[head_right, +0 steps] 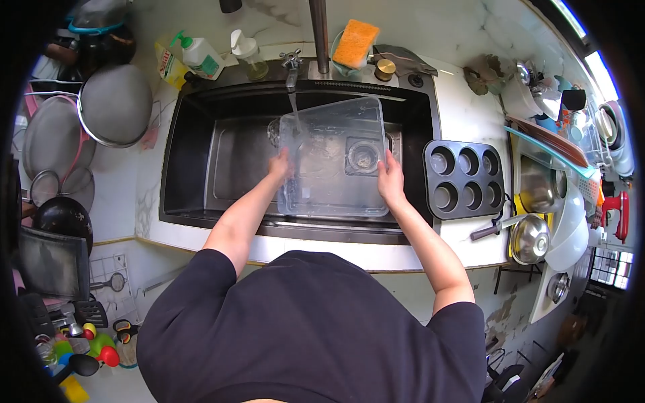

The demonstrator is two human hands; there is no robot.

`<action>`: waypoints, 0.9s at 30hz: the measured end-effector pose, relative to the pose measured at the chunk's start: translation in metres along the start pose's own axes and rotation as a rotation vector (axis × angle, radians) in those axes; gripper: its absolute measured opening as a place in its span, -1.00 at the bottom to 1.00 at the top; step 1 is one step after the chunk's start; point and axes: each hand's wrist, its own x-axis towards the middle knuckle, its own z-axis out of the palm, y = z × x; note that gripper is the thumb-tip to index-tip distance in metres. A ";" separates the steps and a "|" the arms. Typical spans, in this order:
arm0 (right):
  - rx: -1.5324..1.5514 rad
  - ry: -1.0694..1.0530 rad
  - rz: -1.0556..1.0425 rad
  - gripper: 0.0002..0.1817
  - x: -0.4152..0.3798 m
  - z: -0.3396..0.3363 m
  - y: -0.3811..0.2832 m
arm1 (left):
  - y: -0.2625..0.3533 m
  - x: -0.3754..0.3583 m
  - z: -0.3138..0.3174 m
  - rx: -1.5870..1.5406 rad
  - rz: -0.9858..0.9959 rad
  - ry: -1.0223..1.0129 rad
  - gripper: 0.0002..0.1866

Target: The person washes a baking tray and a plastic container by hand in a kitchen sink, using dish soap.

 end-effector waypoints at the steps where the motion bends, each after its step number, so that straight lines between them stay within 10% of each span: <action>1: -0.056 -0.058 0.056 -0.54 -0.004 -0.004 -0.009 | -0.002 0.003 -0.002 0.074 0.058 0.028 -0.49; 9: -0.051 -0.319 0.127 -0.44 0.017 0.052 0.041 | 0.028 0.018 -0.069 0.468 0.489 0.112 -0.63; 11: 0.110 -0.548 0.459 -0.42 0.012 0.061 -0.002 | 0.040 0.001 -0.097 0.526 0.548 0.197 -0.69; 16: 0.055 -0.558 0.240 -0.37 0.011 0.148 0.024 | 0.071 -0.063 -0.150 0.653 0.724 0.407 -0.78; 27: 0.512 -0.666 0.487 -0.65 0.017 0.174 -0.050 | 0.090 -0.107 -0.195 0.258 1.141 0.402 -0.90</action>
